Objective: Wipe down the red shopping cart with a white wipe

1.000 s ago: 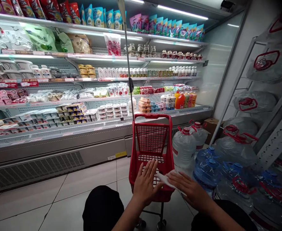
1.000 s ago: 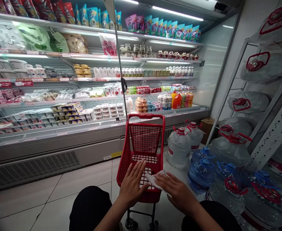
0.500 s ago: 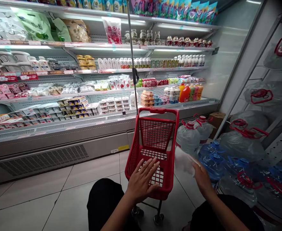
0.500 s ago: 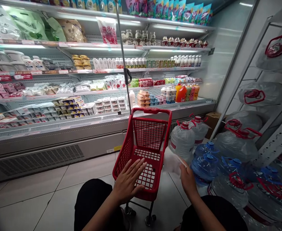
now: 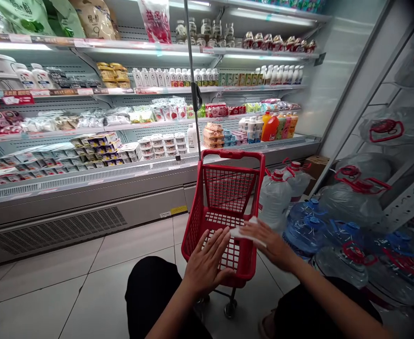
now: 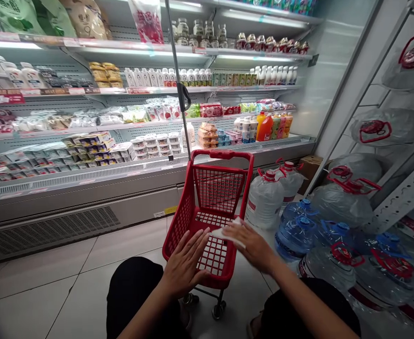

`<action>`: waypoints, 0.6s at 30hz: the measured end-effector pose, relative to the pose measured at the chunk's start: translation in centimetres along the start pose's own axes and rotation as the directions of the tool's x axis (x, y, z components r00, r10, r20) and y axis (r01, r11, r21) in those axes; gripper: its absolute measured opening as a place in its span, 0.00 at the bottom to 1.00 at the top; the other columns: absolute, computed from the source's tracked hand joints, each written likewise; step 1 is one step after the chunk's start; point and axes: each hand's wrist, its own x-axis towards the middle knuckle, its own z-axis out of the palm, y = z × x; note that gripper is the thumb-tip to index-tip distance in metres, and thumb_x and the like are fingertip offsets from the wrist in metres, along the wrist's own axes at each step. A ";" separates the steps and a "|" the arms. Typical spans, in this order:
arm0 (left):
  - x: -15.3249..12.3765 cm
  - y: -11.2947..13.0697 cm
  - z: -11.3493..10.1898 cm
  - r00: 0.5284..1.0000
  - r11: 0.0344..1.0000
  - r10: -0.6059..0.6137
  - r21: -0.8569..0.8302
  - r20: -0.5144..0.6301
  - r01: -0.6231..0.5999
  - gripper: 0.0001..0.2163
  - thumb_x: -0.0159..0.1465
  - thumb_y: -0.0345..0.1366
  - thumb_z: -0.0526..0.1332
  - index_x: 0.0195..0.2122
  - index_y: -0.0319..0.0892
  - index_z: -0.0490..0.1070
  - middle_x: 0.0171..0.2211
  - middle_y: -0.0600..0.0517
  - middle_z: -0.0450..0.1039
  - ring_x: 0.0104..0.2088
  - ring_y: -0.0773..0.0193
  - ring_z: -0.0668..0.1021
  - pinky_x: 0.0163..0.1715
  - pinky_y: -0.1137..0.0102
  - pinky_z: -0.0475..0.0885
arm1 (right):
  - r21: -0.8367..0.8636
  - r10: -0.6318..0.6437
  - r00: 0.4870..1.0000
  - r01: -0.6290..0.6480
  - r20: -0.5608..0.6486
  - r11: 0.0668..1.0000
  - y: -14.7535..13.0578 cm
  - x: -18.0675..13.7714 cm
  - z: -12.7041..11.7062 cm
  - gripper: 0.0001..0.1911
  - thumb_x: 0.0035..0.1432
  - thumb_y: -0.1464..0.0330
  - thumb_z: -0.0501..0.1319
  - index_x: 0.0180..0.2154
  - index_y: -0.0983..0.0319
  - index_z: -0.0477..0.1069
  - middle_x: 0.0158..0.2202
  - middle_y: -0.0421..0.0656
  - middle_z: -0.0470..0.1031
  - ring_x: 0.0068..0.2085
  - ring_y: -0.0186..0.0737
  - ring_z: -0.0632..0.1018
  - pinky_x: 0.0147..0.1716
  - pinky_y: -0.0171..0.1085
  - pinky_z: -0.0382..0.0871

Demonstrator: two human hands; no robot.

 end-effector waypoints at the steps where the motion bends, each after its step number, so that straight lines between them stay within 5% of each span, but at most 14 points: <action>1: 0.1 0.1 0.1 1.000 1.000 -0.002 0.000 0.005 0.002 0.39 0.75 0.60 0.43 0.76 0.35 0.41 0.76 0.47 0.46 0.76 0.58 0.47 0.75 0.56 0.36 | 0.002 0.040 0.999 -0.040 -0.024 0.999 1.5 0.6 -0.5 0.25 0.77 0.63 0.47 0.71 0.48 0.59 0.68 0.38 0.69 0.71 0.40 0.63 0.74 0.55 0.47; 6: 0.4 0.1 0.4 1.000 0.998 -0.010 -0.060 0.012 0.010 0.39 0.75 0.60 0.41 0.77 0.36 0.36 0.76 0.47 0.47 0.76 0.58 0.49 0.75 0.55 0.35 | 0.048 0.170 0.978 -0.165 -0.122 0.985 3.1 1.5 -1.0 0.23 0.77 0.62 0.45 0.61 0.53 0.73 0.60 0.41 0.77 0.67 0.45 0.69 0.73 0.58 0.49; 13: -0.3 -5.2 1.4 0.992 0.969 -0.120 -0.210 0.043 0.126 0.40 0.74 0.62 0.37 0.77 0.41 0.29 0.77 0.45 0.44 0.76 0.53 0.50 0.75 0.54 0.36 | 0.174 0.017 0.991 0.006 -0.133 0.985 -5.8 0.3 2.4 0.18 0.75 0.67 0.49 0.54 0.55 0.75 0.51 0.42 0.82 0.57 0.43 0.78 0.72 0.56 0.55; 18: 0.6 -6.2 1.9 0.948 0.912 -0.318 -0.265 0.027 0.313 0.35 0.76 0.57 0.32 0.76 0.44 0.22 0.77 0.45 0.42 0.76 0.54 0.51 0.74 0.52 0.42 | 0.125 -0.088 0.993 0.098 -0.083 0.987 -10.9 1.5 4.4 0.22 0.73 0.68 0.52 0.65 0.58 0.67 0.59 0.45 0.78 0.61 0.43 0.75 0.68 0.52 0.63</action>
